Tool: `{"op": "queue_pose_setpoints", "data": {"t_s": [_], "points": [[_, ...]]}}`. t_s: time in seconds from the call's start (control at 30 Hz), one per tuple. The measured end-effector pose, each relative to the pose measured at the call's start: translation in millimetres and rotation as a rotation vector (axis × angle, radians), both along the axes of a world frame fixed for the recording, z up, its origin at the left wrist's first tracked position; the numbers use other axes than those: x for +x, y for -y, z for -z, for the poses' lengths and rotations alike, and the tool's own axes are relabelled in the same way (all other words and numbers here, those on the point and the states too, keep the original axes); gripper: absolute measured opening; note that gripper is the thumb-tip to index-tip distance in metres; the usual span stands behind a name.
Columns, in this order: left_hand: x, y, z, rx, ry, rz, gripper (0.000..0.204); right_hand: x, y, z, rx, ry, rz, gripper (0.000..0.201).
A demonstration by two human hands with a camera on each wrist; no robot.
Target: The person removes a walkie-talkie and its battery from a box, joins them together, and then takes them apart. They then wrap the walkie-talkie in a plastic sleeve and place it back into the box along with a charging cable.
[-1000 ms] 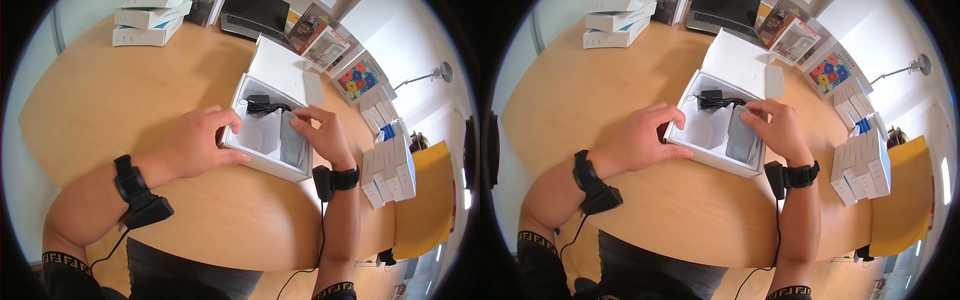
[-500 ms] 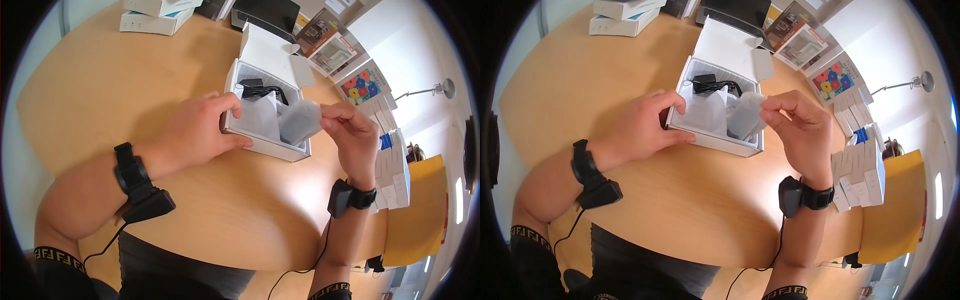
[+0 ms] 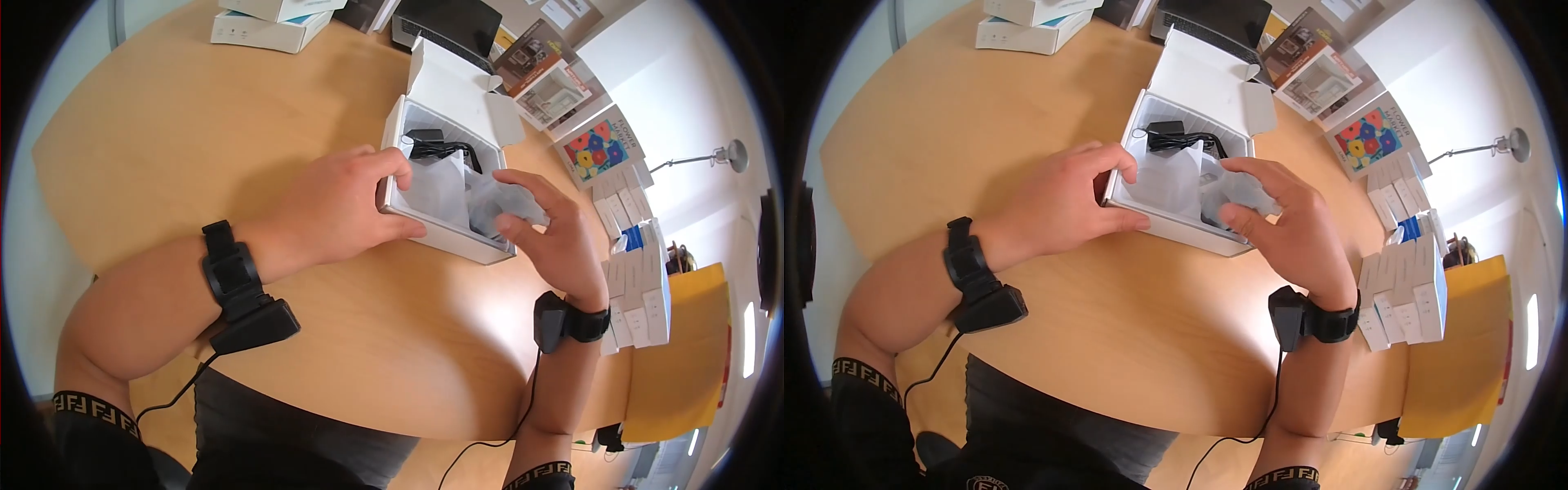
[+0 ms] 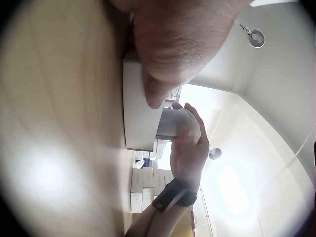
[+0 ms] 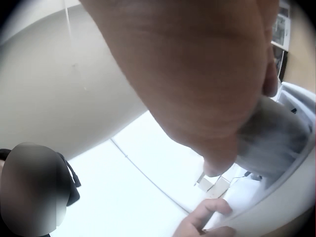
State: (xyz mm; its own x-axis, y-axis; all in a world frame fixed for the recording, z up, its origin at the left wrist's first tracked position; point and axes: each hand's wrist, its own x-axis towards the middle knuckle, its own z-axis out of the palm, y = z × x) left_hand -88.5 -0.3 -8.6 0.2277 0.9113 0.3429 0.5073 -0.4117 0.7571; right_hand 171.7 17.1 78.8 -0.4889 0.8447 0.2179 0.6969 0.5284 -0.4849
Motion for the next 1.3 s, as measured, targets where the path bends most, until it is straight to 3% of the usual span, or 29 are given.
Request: {"op": "queue_pose_setpoints", "data": {"t_s": [0.23, 0.33, 0.43, 0.5, 0.67, 0.77, 0.87, 0.93, 1.1, 1.17, 1.23, 1.3], "points": [[0.7, 0.8, 3.4, 0.003, 0.027, 0.001, 0.044, -11.7, 4.4, 1.2, -0.084, 0.068, 0.061, 0.042], [0.1, -0.6, 3.6, -0.013, 0.017, -0.011, 0.045, -7.1, 0.2, 6.2, 0.011, 0.081, 0.000, 0.043], [0.1, -0.7, 3.8, 0.013, 0.009, -0.013, 0.046, -1.2, -3.2, 6.0, -0.092, 0.016, 0.052, 0.045], [0.4, -3.0, 6.6, 0.040, 0.017, -0.010, 0.047, 3.1, -5.9, 3.7, -0.052, -0.245, 0.100, 0.045], [1.7, -0.1, -0.6, 0.011, 0.082, 0.011, 0.054, 7.1, 0.7, -15.1, 0.104, -0.585, 0.133, 0.047], [0.7, 4.1, -6.9, -0.072, 0.060, 0.005, 0.059, 6.9, 1.5, -16.5, 0.061, -0.822, 0.167, 0.050], [-4.3, 7.4, -7.7, -0.075, 0.139, 0.009, 0.062, -2.7, 8.8, -17.0, 0.006, -0.842, 0.125, 0.058], [-10.8, 11.4, -6.3, -0.009, 0.264, 0.204, 0.064, -15.9, 20.8, -18.9, -0.025, -0.778, 0.052, 0.060], [-0.2, 27.3, -8.1, -0.093, 0.422, 0.355, 0.061, -41.5, 37.4, -15.1, -0.161, -0.638, -0.162, 0.071], [2.8, 31.2, -9.5, -0.251, 0.588, 0.455, 0.053, -50.0, 42.5, -9.6, -0.165, -0.649, -0.169, 0.073], [2.7, 32.0, -12.3, -0.350, 0.571, 0.418, 0.050, -55.8, 43.7, -0.4, -0.167, -0.654, -0.173, 0.074], [2.3, 33.2, -17.7, -0.449, 0.557, 0.384, 0.046, -59.9, 42.3, 12.5, -0.006, -0.599, -0.154, 0.079]]}}
